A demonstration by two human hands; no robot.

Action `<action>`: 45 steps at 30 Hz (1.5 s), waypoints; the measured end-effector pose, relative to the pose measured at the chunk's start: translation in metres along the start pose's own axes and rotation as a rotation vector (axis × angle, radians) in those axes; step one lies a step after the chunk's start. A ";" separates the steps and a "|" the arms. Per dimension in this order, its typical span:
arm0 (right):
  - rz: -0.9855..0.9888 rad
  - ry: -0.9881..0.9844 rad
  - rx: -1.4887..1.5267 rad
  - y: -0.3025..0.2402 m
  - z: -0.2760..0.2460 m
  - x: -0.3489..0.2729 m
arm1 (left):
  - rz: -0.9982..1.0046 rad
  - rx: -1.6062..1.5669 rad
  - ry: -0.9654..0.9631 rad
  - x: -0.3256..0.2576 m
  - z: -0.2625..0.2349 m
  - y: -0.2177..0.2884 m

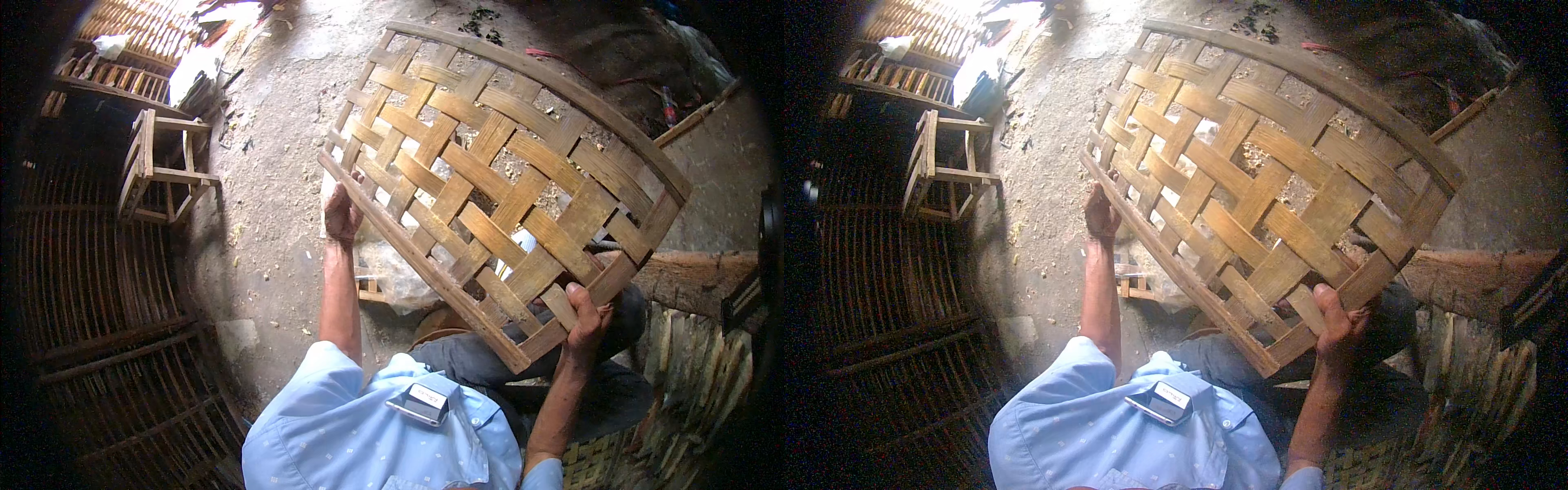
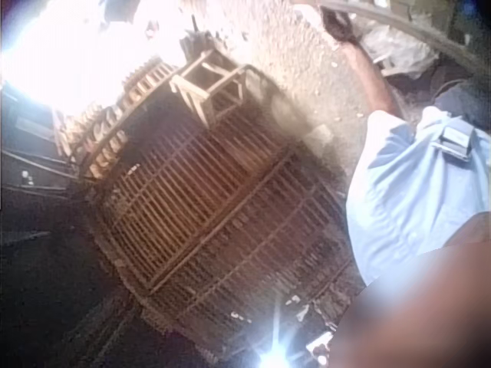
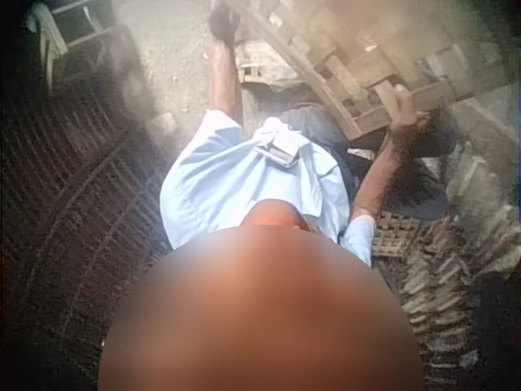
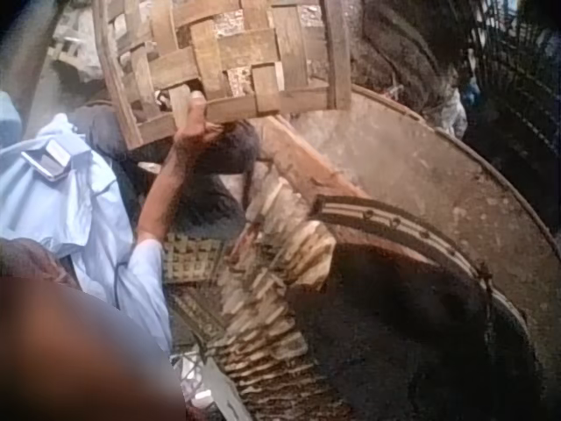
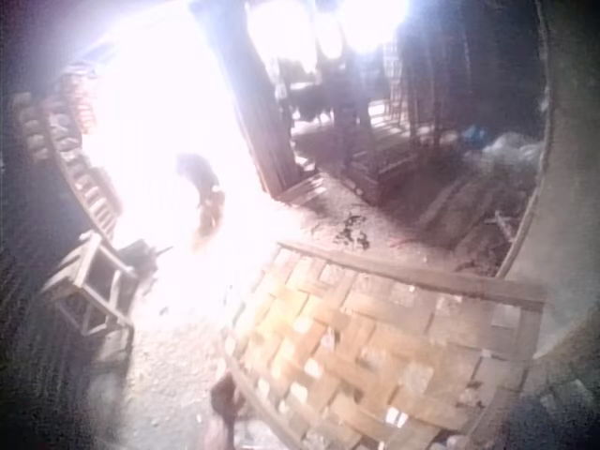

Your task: The person sits on the floor and assembles a rectangular wooden lattice by hand, fitting slats into a frame. The person then handles a translucent plastic sheet, unfolding and folding it before placing it aside.

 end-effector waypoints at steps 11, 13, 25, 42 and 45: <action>-0.028 0.003 -0.027 -0.010 0.009 -0.009 | -0.180 0.595 0.240 -0.015 0.060 -0.040; -0.074 0.015 -0.064 -0.011 0.009 -0.011 | -0.140 0.684 0.372 -0.017 0.061 -0.045; -0.012 -0.035 0.080 -0.005 0.011 -0.009 | -0.113 0.393 0.370 -0.036 0.088 -0.076; -0.015 -0.045 0.145 -0.013 0.020 -0.015 | -0.525 0.580 -0.025 -0.094 0.092 -0.141; -0.250 0.032 -0.169 -0.007 0.011 -0.011 | -0.598 1.007 0.161 -0.093 0.143 -0.127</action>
Point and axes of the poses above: each hand's wrist, its own x-axis towards the middle knuckle, its own z-axis out of the palm, y = z × x, the point moved 4 cm from there along x, towards the middle knuckle, and after that the axes turned 10 degrees about -x, right-handed, at the moved point
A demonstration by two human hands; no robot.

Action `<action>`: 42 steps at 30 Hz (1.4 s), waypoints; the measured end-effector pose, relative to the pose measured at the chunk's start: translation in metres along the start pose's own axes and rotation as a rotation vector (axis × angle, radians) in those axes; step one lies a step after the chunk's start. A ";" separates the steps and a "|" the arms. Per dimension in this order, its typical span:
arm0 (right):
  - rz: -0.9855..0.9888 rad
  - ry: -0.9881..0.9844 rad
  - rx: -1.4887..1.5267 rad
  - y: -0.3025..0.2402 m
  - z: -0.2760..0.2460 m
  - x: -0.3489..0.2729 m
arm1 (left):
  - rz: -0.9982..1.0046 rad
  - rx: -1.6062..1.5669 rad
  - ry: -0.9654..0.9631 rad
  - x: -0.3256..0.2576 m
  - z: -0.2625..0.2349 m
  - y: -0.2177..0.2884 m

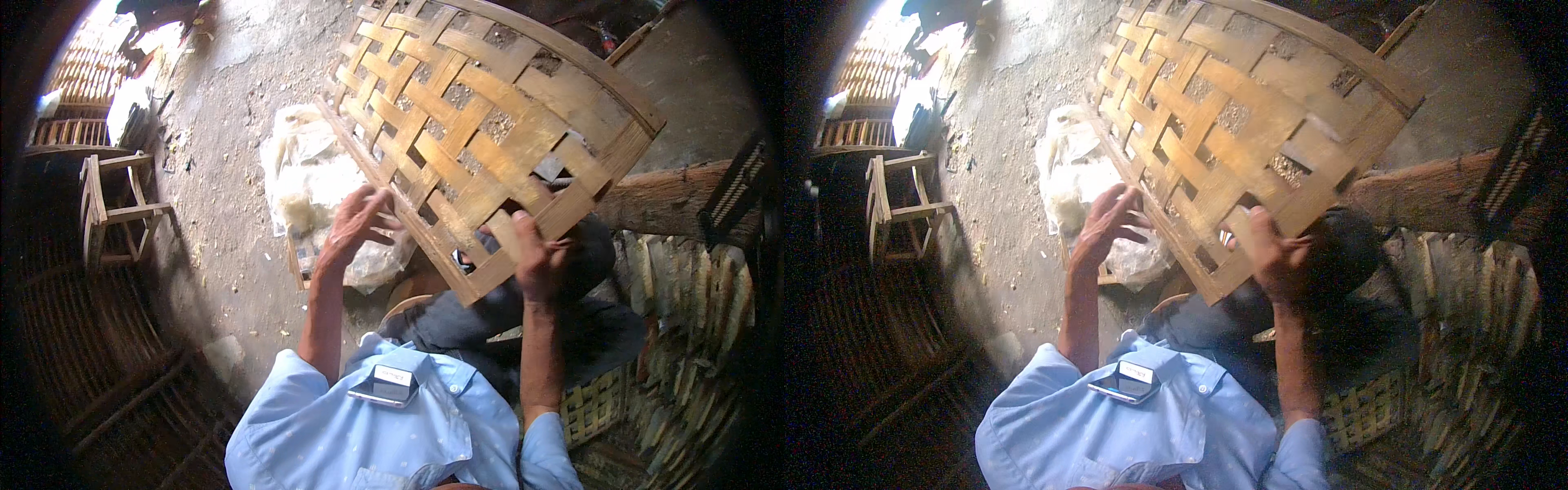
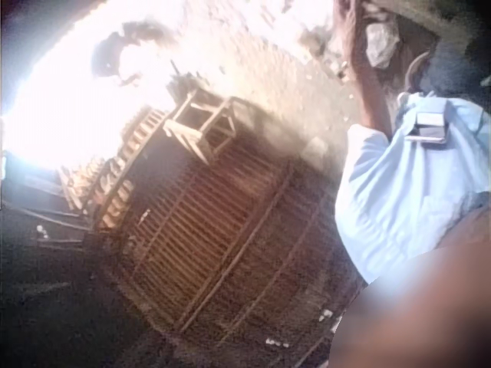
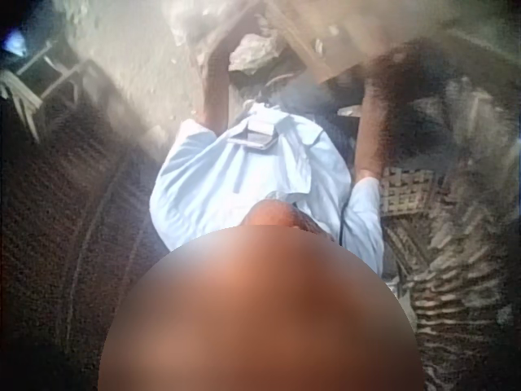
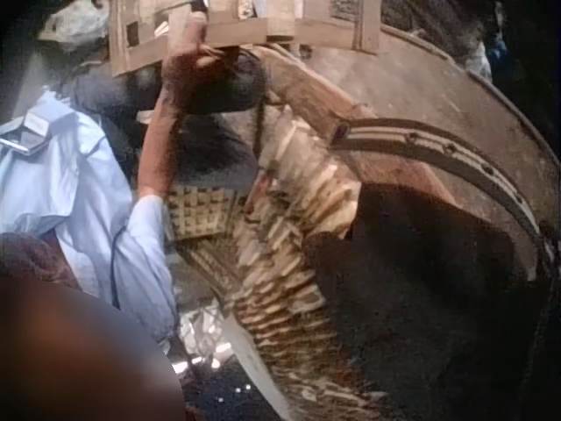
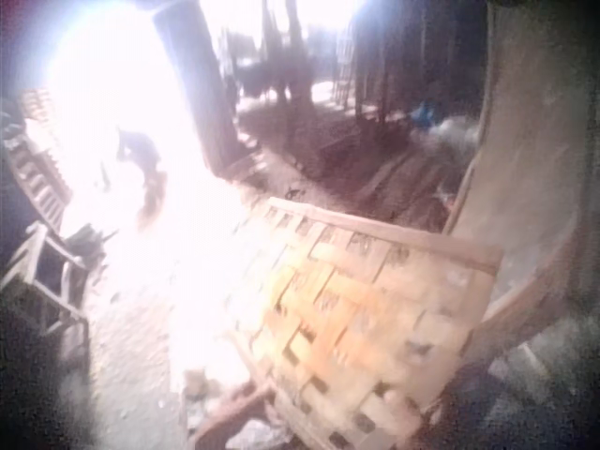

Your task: The person sits on the floor and assembles a rectangular wooden lattice by hand, fitting slats into a frame. The person then handles a translucent plastic sheet, unfolding and folding it before placing it aside.

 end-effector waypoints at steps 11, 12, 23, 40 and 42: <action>-1.242 -0.413 -0.934 -0.055 0.074 -0.022 | 0.350 -0.469 0.145 -0.019 -0.060 0.097; -1.236 -0.414 -0.951 -0.052 0.075 -0.022 | 0.376 -0.444 0.225 -0.021 -0.057 0.093; -0.768 -0.216 -0.703 -0.042 0.026 0.001 | 0.397 -0.640 0.413 -0.025 -0.099 0.016; 0.017 -0.280 -0.090 -0.022 0.032 0.088 | 0.528 -0.654 0.222 -0.030 -0.169 0.038; 0.179 -0.400 0.109 -0.025 0.043 0.092 | 0.502 -0.632 0.120 -0.018 -0.169 0.044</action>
Point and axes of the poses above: each hand's wrist, its own x-axis towards the middle knuckle, its own z-axis out of the palm, y = z × x, the point moved 4 cm from there along x, towards the middle knuckle, and after that the axes turned 10 degrees about -x, right-handed, at the moved point
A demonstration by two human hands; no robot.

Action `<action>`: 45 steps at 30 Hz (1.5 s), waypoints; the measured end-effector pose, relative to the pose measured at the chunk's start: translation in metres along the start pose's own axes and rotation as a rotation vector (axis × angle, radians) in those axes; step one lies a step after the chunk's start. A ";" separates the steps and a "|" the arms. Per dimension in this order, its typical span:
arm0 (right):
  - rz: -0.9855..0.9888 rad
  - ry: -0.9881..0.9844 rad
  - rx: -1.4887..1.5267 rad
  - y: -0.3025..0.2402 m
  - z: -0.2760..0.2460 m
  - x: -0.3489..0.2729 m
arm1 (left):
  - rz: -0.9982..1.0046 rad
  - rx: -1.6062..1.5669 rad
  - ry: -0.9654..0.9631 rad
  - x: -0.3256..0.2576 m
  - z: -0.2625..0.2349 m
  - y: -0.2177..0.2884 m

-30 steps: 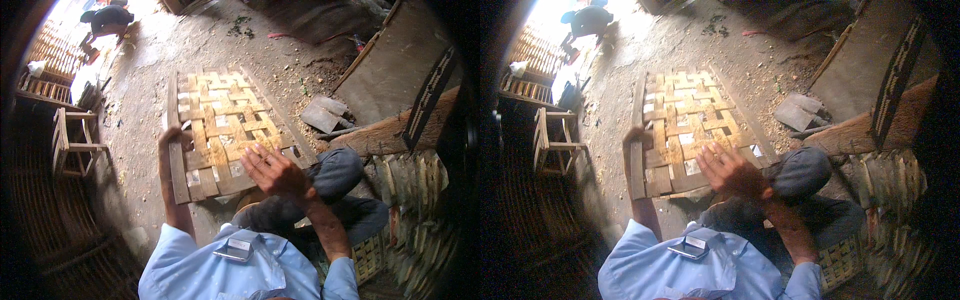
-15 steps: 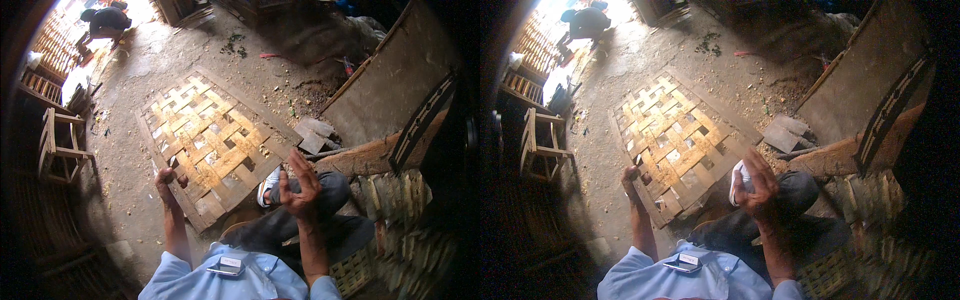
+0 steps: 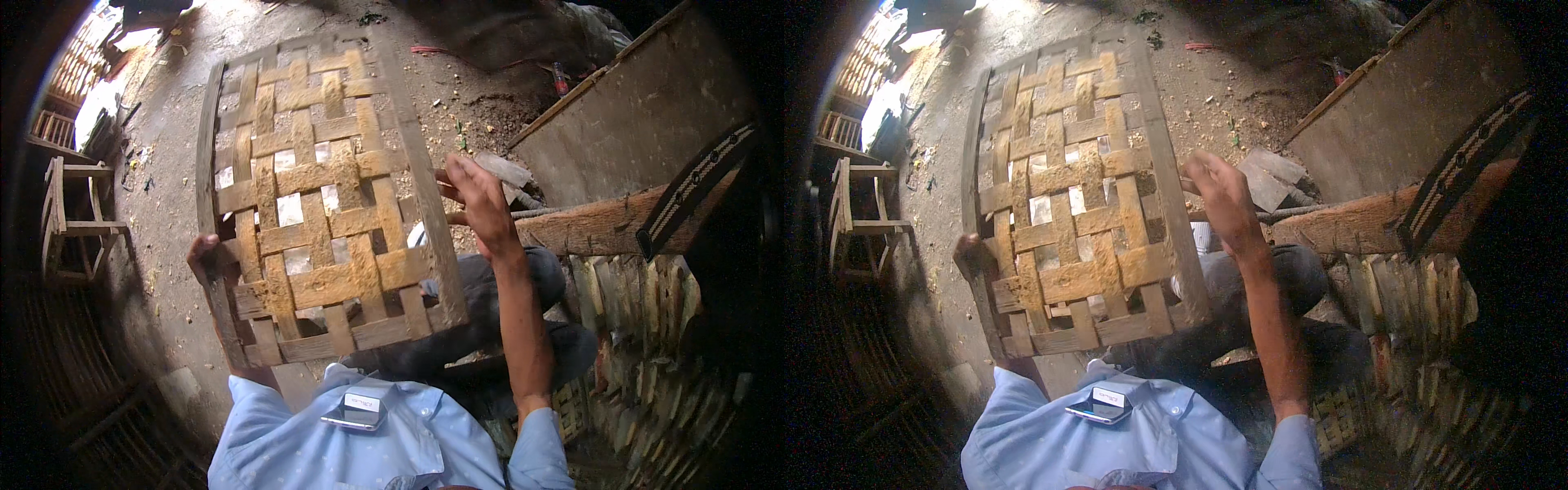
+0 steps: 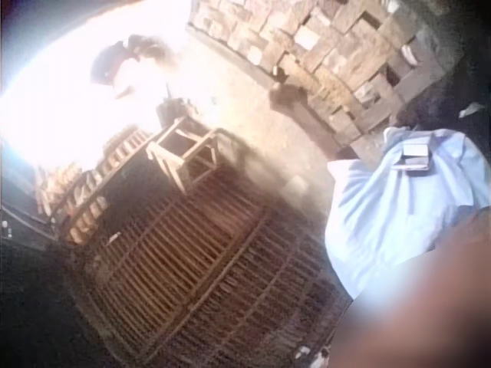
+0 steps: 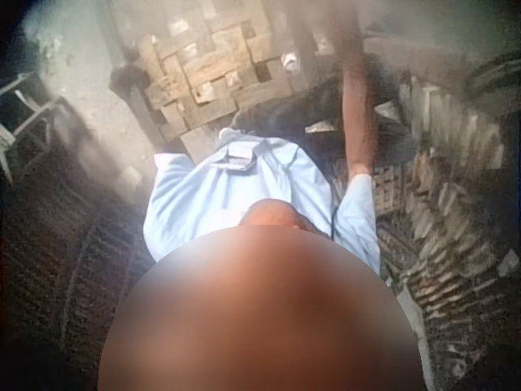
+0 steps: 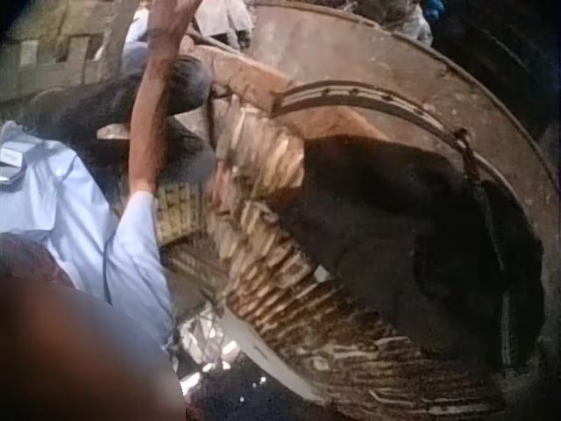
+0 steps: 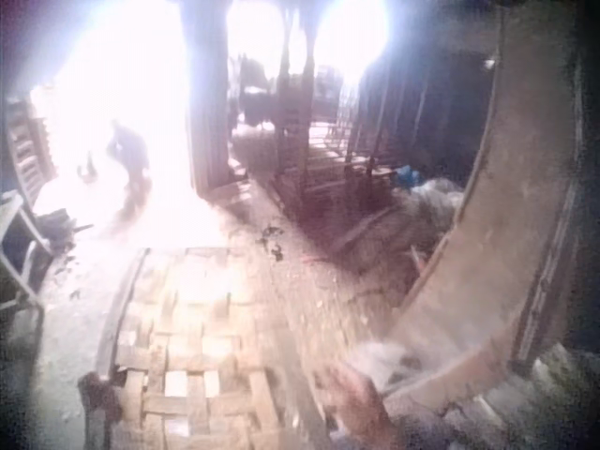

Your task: The person sits on the floor and assembles a rectangular wooden lattice by hand, fitting slats into a frame. The person then handles a translucent plastic sheet, unfolding and folding it before placing it aside.

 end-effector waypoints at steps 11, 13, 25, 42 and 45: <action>-0.090 0.268 0.513 -0.008 0.036 0.013 | -0.212 0.162 -0.112 -0.032 0.012 -0.137; -0.105 0.281 0.490 0.006 0.035 0.025 | -0.392 0.147 -0.338 -0.076 0.062 -0.165; -0.108 0.108 0.538 0.010 0.029 0.008 | -0.068 -0.306 -0.082 -0.034 0.140 -0.143; -0.126 0.152 0.001 -0.006 -0.020 -0.049 | 0.015 -0.361 -0.182 0.000 -0.022 -0.001; -0.192 0.368 -0.056 0.019 -0.030 -0.067 | 0.002 -0.469 -0.153 0.005 0.000 -0.018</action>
Point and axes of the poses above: each hand's wrist, its own x-axis towards the middle knuckle, its own z-axis out of the palm, y = z × x, the point moved 4 cm from there along x, towards the middle knuckle, and after that the axes turned 10 degrees about -x, right-handed, at the moved point
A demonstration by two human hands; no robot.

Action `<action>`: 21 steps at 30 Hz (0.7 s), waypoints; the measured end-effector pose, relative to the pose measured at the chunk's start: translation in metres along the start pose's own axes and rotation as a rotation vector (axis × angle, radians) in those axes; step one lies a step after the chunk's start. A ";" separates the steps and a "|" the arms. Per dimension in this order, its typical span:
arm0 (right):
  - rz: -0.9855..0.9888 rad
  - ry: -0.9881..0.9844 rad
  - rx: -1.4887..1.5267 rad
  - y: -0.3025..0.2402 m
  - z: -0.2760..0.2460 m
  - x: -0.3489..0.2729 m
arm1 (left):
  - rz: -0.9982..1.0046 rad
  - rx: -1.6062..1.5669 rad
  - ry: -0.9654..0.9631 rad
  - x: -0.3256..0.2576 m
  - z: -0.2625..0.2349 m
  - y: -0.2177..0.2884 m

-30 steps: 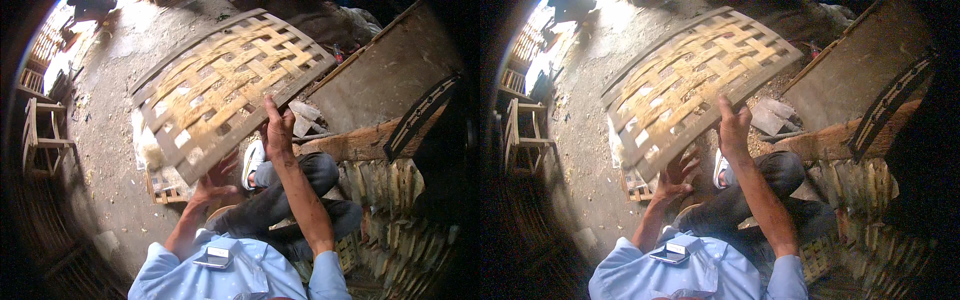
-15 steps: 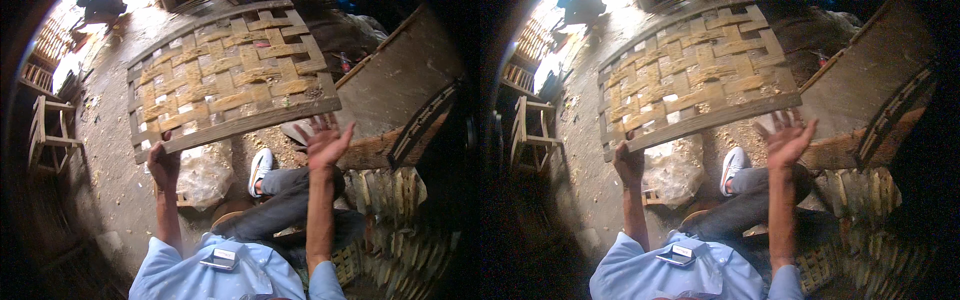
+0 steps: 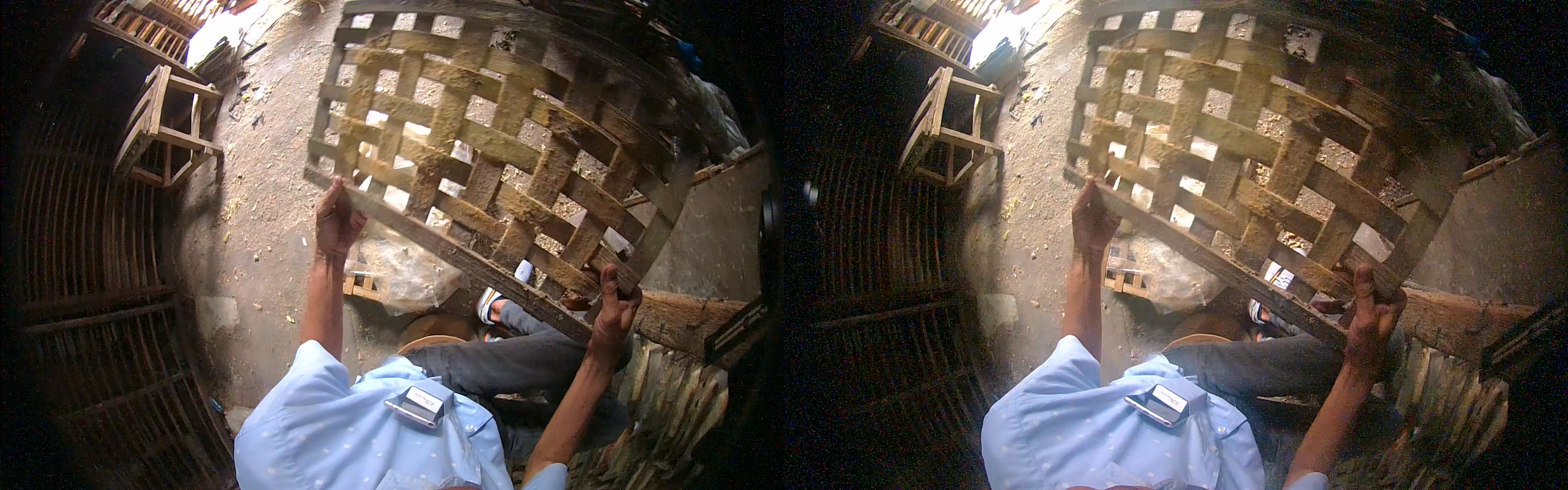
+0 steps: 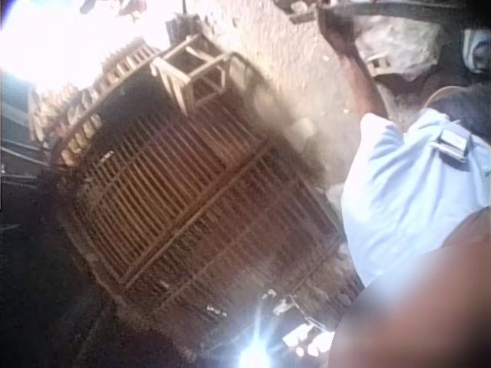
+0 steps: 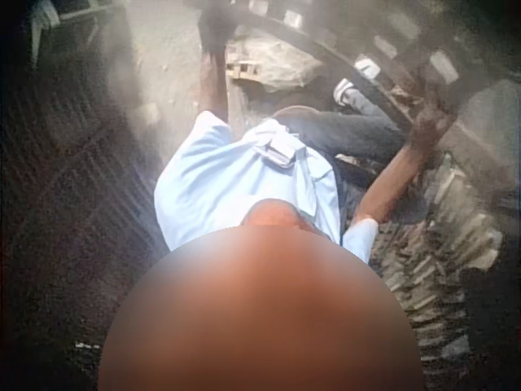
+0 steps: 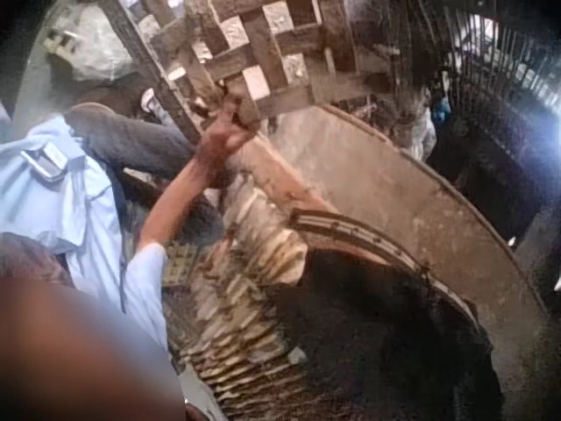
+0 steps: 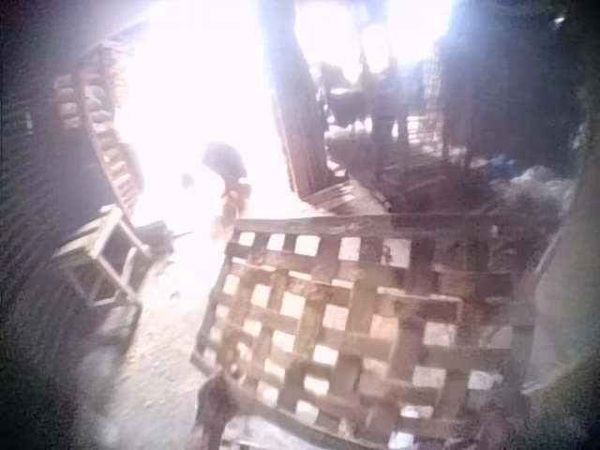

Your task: The person sits on the floor and assembles a rectangular wooden lattice by hand, fitting slats into a frame. The person then handles a translucent plastic sheet, unfolding and folding it before placing it aside.

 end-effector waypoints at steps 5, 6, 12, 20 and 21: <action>0.058 -0.066 0.093 0.002 0.001 -0.016 | 0.041 0.329 0.040 0.006 -0.013 -0.039; 0.031 -0.069 0.075 0.004 -0.002 -0.017 | 0.024 0.384 0.145 0.010 -0.008 -0.050; -0.170 -0.050 0.032 0.022 -0.014 -0.020 | 0.082 0.492 0.333 0.018 -0.042 -0.069; -0.295 0.029 -0.221 0.033 -0.025 -0.023 | 0.158 0.586 0.415 0.018 -0.042 -0.071; -0.247 0.058 -0.293 0.032 -0.026 -0.024 | 0.147 0.615 0.436 0.020 -0.047 -0.070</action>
Point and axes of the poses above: each hand's wrist, its own x-axis towards the middle knuckle, its own z-axis out of the palm, y = z × x, the point moved 4 cm from there along x, towards the middle knuckle, and after that the axes turned 10 degrees about -x, right-handed, at the moved point
